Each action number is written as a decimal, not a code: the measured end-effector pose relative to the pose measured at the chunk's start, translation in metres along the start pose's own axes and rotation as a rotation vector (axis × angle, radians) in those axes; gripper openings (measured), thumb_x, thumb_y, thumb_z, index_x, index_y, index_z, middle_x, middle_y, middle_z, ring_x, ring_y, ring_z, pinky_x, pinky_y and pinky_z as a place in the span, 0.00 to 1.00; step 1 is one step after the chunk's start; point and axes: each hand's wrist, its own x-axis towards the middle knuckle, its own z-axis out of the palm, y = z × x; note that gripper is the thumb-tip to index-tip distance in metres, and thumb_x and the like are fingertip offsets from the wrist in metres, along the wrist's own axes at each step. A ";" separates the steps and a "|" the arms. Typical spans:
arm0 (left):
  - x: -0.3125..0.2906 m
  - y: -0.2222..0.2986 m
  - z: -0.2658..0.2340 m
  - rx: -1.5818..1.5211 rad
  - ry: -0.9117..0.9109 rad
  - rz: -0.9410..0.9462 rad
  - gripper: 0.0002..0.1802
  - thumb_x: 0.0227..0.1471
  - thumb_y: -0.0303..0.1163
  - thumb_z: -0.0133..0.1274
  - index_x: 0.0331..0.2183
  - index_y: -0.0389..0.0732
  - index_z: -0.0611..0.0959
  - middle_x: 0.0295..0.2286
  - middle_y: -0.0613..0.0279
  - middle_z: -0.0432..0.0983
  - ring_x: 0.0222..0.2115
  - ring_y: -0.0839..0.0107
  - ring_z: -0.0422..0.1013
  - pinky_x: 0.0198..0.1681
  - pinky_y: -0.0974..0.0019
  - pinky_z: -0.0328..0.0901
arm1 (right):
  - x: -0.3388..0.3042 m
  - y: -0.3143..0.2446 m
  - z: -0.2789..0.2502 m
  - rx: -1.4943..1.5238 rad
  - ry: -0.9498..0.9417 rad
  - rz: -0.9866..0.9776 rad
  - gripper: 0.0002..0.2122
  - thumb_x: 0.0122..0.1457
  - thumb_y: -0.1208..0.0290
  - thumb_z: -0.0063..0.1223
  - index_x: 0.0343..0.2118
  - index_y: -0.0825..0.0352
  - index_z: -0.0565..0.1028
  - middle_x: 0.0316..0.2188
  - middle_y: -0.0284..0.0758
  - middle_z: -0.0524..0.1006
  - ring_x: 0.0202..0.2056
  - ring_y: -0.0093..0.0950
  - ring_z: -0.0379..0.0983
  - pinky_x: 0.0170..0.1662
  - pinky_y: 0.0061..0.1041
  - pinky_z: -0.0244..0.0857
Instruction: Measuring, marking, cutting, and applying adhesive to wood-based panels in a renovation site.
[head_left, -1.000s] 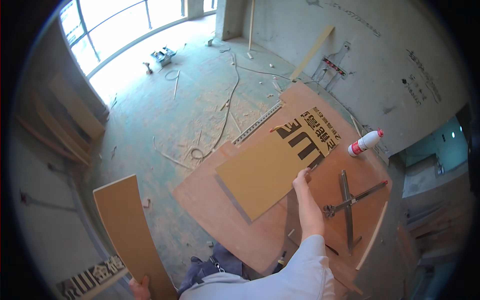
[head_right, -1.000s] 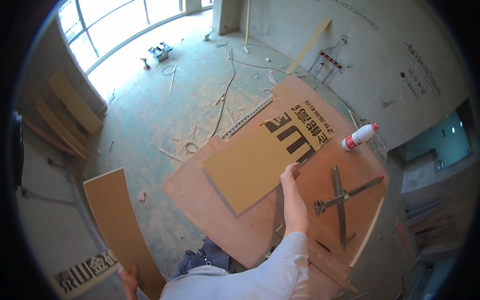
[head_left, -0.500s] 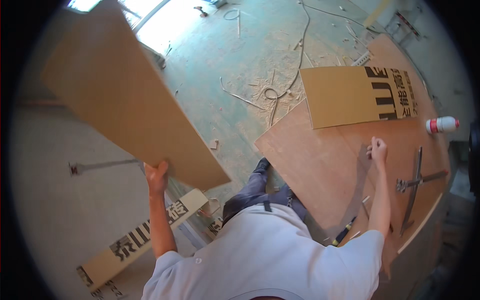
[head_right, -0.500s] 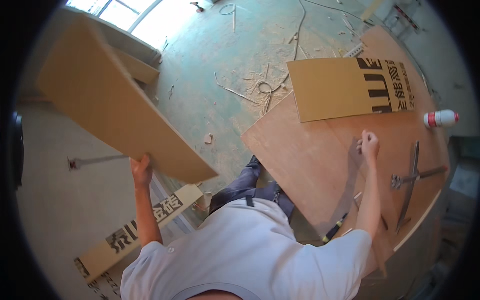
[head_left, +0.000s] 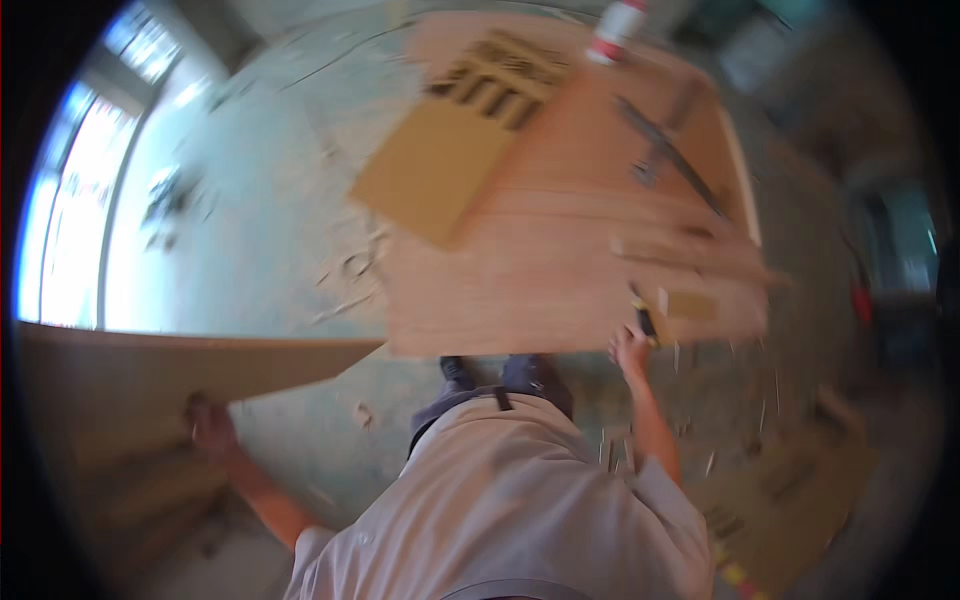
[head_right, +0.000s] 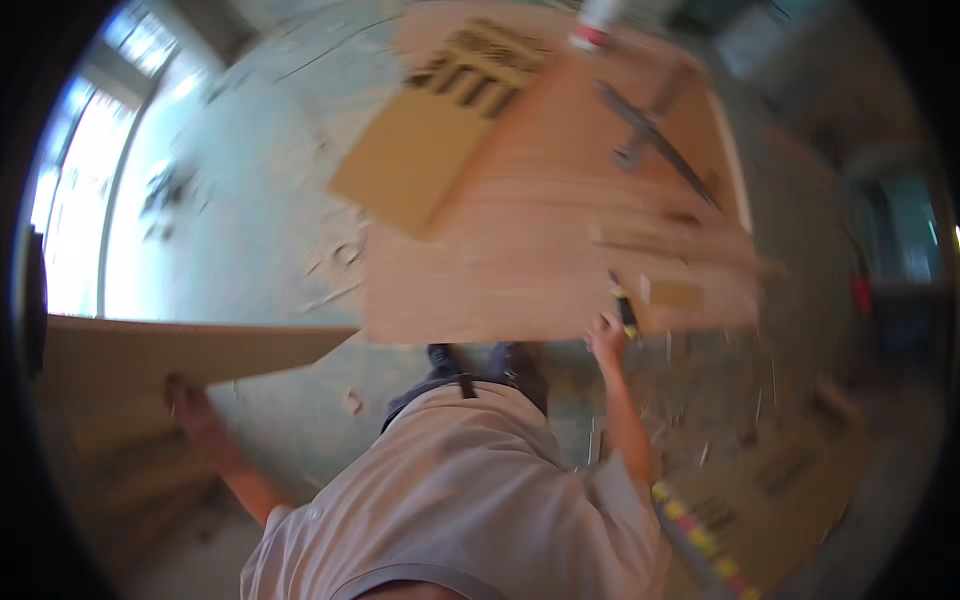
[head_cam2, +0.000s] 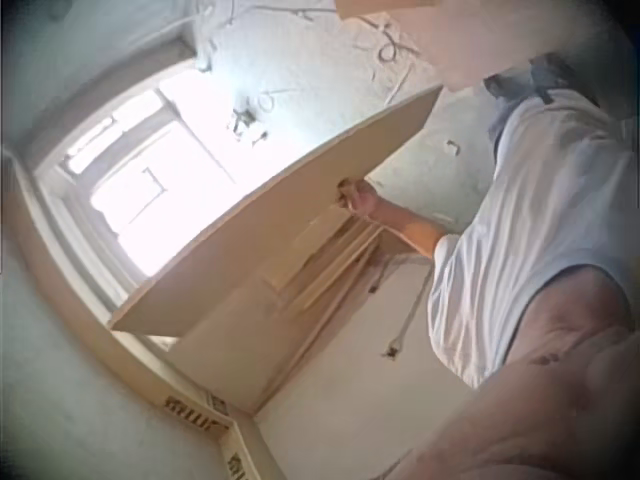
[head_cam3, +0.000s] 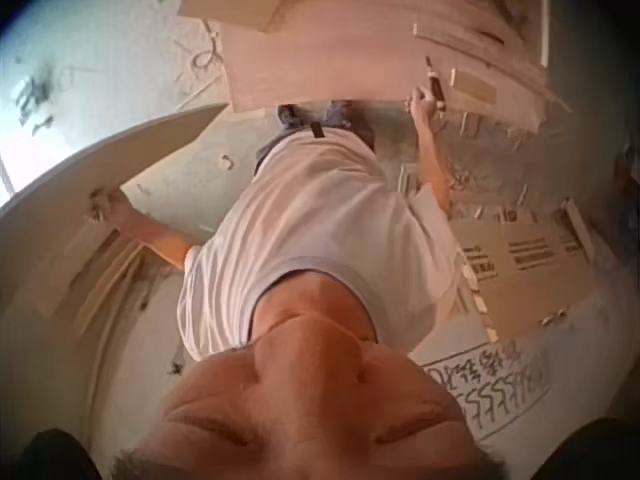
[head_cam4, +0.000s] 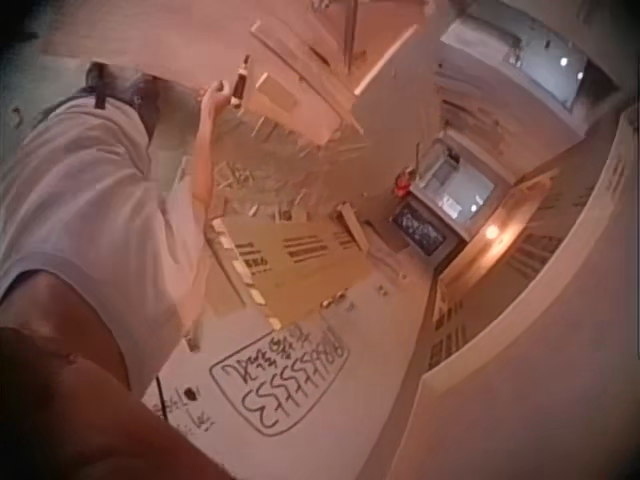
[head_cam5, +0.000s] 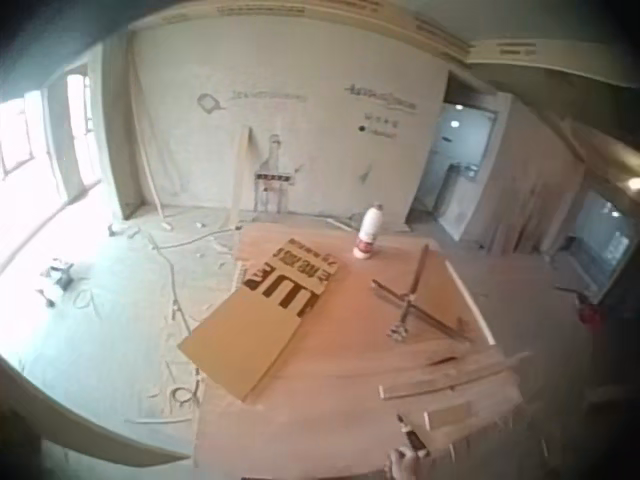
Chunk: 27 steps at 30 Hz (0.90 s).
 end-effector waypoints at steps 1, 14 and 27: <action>0.026 0.046 0.042 -0.548 0.066 -0.388 0.05 0.53 0.27 0.56 0.33 0.37 0.82 0.33 0.63 0.78 0.35 0.74 0.72 0.41 0.64 0.70 | 0.000 0.000 -0.011 0.016 0.061 0.017 0.06 0.63 0.68 0.50 0.33 0.65 0.73 0.17 0.32 0.70 0.17 0.25 0.69 0.18 0.28 0.62; 0.017 0.261 0.313 0.045 -1.110 0.278 0.08 0.54 0.22 0.55 0.38 0.34 0.82 0.30 0.50 0.78 0.29 0.56 0.74 0.32 0.59 0.66 | 0.026 -0.054 -0.043 -1.126 0.292 -0.437 0.20 0.55 0.63 0.63 0.45 0.69 0.73 0.40 0.47 0.74 0.45 0.47 0.71 0.46 0.47 0.66; -0.196 0.195 0.381 0.333 -1.238 0.823 0.30 0.48 0.24 0.50 0.56 0.34 0.73 0.52 0.50 0.71 0.56 0.50 0.66 0.62 0.48 0.59 | -0.009 0.025 -0.155 -0.199 0.289 -0.196 0.21 0.56 0.69 0.62 0.48 0.70 0.66 0.26 0.42 0.74 0.31 0.43 0.76 0.36 0.40 0.70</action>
